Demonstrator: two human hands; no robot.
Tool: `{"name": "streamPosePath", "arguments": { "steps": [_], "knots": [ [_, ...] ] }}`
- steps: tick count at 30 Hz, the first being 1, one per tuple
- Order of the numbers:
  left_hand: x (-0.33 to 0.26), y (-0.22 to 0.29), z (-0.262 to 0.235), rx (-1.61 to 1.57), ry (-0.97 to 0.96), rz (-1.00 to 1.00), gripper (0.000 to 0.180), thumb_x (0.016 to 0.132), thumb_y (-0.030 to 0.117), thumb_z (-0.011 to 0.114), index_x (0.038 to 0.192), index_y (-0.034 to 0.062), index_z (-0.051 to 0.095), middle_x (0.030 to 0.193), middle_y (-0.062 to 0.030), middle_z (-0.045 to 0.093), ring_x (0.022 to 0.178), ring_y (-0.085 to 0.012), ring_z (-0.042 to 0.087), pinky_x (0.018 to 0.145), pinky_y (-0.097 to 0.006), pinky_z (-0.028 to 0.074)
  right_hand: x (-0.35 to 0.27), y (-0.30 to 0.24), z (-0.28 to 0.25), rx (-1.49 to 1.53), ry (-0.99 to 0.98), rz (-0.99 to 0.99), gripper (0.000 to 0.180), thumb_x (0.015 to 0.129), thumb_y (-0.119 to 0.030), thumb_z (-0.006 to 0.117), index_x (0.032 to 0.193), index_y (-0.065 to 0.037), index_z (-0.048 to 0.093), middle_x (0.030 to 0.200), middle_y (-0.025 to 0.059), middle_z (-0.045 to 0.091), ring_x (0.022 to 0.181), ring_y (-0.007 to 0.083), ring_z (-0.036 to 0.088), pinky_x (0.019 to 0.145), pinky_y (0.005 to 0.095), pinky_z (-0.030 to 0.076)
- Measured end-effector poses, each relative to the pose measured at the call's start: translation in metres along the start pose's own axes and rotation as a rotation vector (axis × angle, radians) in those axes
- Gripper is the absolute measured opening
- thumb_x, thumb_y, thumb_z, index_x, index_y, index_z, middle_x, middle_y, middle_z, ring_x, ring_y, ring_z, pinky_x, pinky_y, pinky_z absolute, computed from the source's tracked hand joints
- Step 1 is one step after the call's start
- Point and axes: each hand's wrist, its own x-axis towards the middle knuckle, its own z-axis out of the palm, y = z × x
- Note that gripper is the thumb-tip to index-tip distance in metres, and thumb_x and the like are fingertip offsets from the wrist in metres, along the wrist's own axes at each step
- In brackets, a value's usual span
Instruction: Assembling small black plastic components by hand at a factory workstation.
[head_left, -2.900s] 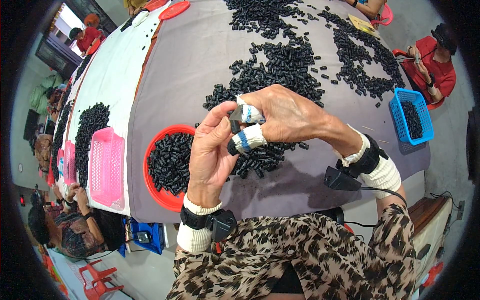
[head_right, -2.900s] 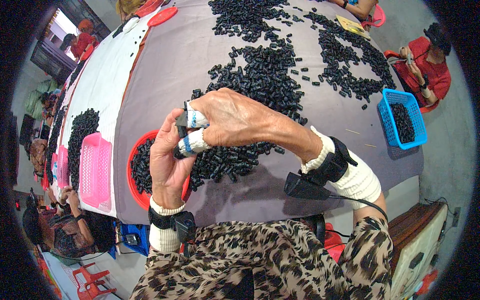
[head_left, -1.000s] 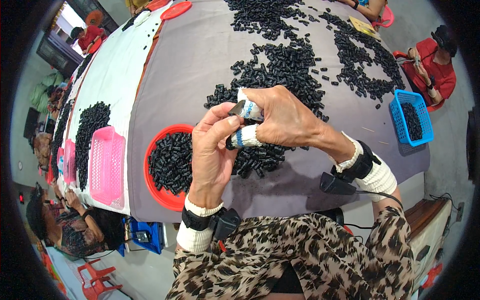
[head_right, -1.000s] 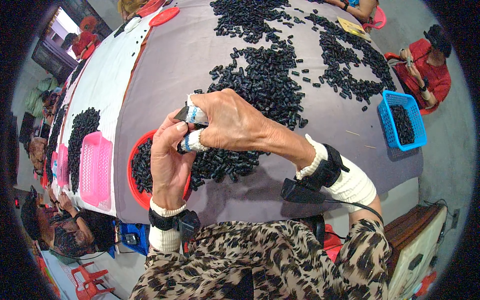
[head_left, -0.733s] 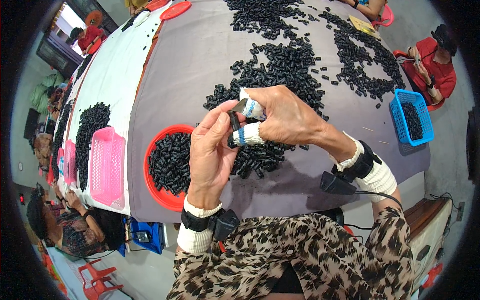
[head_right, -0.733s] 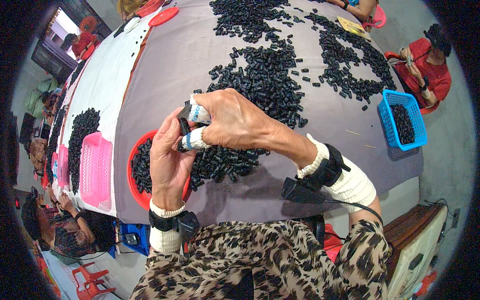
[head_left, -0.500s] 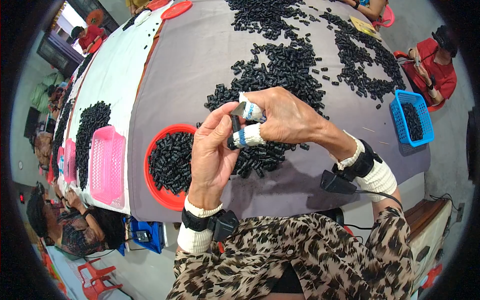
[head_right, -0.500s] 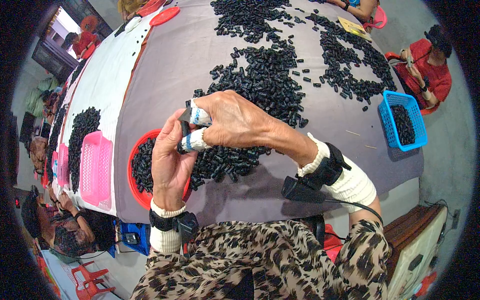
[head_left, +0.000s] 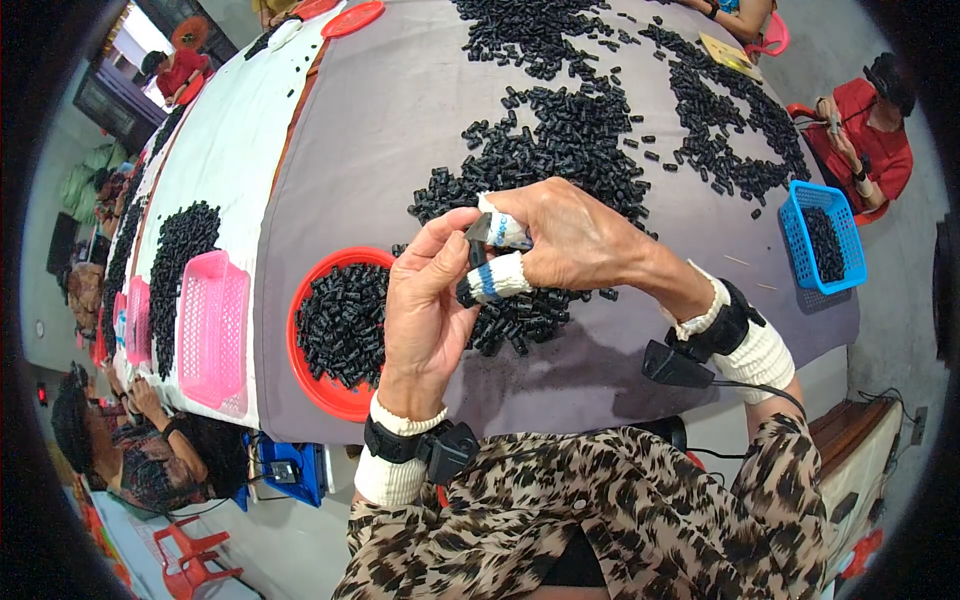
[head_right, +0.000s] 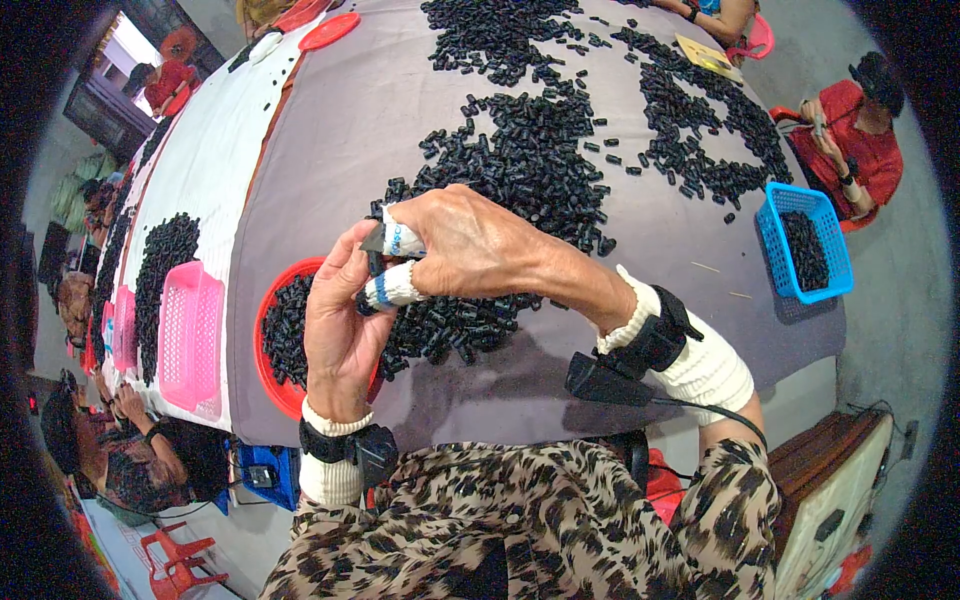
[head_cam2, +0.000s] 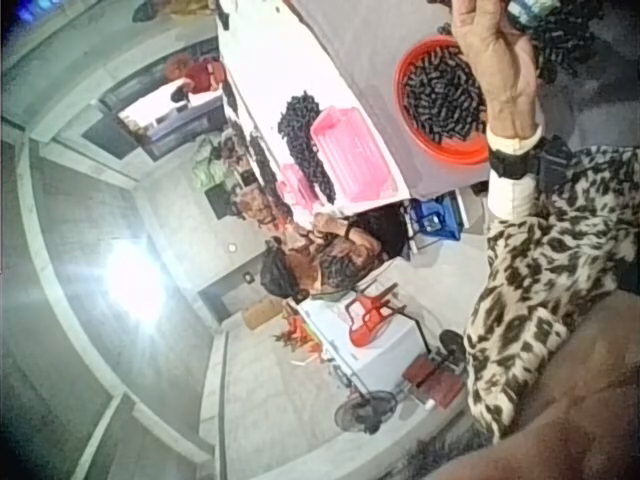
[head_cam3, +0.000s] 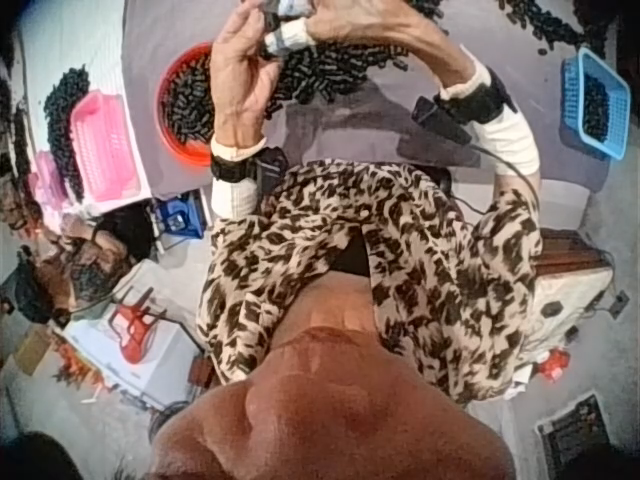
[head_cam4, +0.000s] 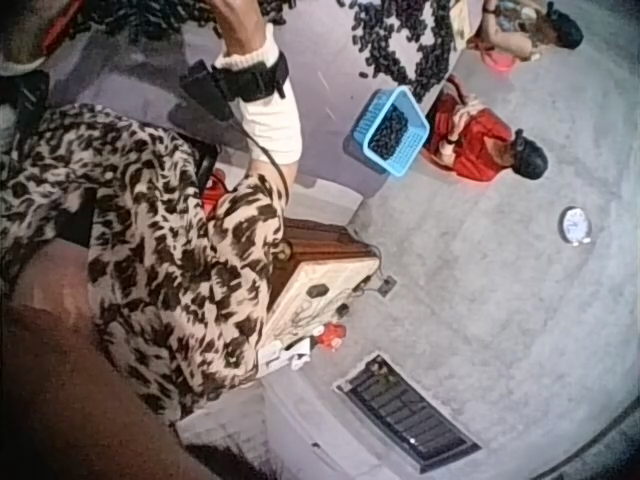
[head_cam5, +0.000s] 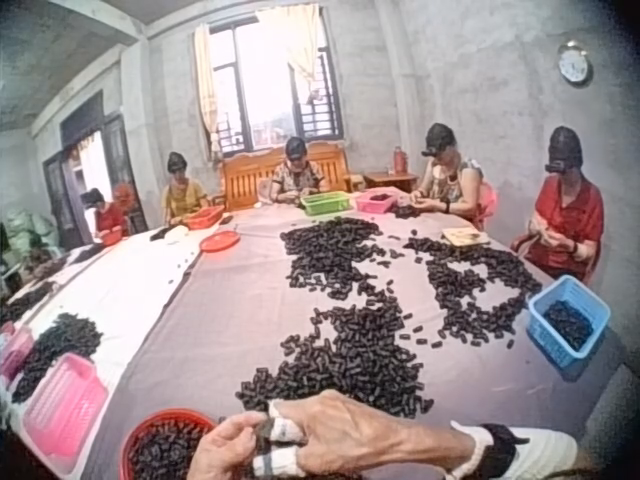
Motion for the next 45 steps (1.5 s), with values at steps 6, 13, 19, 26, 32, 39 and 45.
{"name": "streamPosePath", "arguments": {
  "steps": [6,13,19,26,32,39,45],
  "knots": [
    [-0.001,0.0,0.0,0.059,0.005,0.042,0.023,0.085,0.005,0.054,0.107,-0.0025,0.054,0.096,-0.0098,0.061,0.084,-0.0146,0.06,0.076,-0.027,0.05,-0.002,-0.002,0.002,0.018,-0.005,-0.004,0.024,0.067,-0.018,0.06,0.072,0.005,0.053,0.066,0.0211,0.058,0.062,0.035,0.059,0.057,0.0405,0.044],
    [-0.003,0.009,0.0,0.132,0.063,0.054,0.02,0.086,0.009,0.054,0.103,0.0001,0.056,0.092,-0.0078,0.061,0.08,-0.0149,0.06,0.073,-0.028,0.05,-0.002,0.001,0.004,0.025,-0.005,-0.042,0.022,0.067,-0.017,0.06,0.073,0.004,0.052,0.065,0.02,0.057,0.058,0.0345,0.056,0.056,0.0387,0.043],
    [-0.027,0.052,-0.062,0.652,0.478,0.389,0.022,0.084,0.007,0.057,0.103,-0.0044,0.056,0.09,-0.0046,0.058,0.074,-0.0092,0.055,0.065,-0.022,0.047,-0.016,0.019,-0.01,0.073,0.044,-0.005,0.019,0.078,-0.02,0.059,0.086,-0.003,0.057,0.063,0.003,0.053,0.058,0.0107,0.048,0.054,0.028,0.039],
    [-0.05,0.06,-0.097,1.2,0.603,0.335,0.019,0.081,0.009,0.061,0.097,-0.0001,0.063,0.084,-0.001,0.061,0.073,-0.0065,0.052,0.066,-0.019,0.041,-0.012,0.044,-0.005,-0.007,0.087,0.043,0.016,0.071,-0.015,0.045,0.074,0.001,0.047,0.06,0.0162,0.049,0.056,0.0302,0.049,0.057,0.0393,0.04],
    [-0.008,-0.041,-0.074,1.622,-0.153,0.172,0.017,0.072,0.005,0.066,0.089,0.0035,0.063,0.079,-0.0079,0.057,0.07,-0.017,0.055,0.063,-0.027,0.045,-0.026,0.042,-0.015,-0.037,0.063,0.216,0.015,0.07,-0.013,0.049,0.075,0.001,0.052,0.06,0.017,0.053,0.055,0.0298,0.05,0.056,0.0384,0.04],
    [0.002,-0.081,-0.077,1.968,-0.514,0.169,0.03,0.066,-0.002,0.06,0.096,0.0052,0.058,0.089,-0.0123,0.051,0.09,-0.0303,0.05,0.072,-0.036,0.045,-0.042,0.054,-0.014,0.016,0.058,0.243,0.016,0.07,-0.011,0.05,0.076,0.002,0.053,0.064,0.0185,0.055,0.056,0.0297,0.052,0.057,0.0371,0.041],
    [0.01,-0.059,-0.068,1.548,-0.236,0.142,0.018,0.072,0.0,0.062,0.09,-0.0012,0.061,0.076,-0.0084,0.057,0.064,-0.0199,0.057,0.062,-0.026,0.046,-0.037,0.059,-0.01,0.052,0.041,0.194,0.015,0.07,-0.011,0.048,0.076,0.002,0.053,0.064,0.0169,0.056,0.057,0.0289,0.053,0.056,0.0374,0.041]
  ]
}}
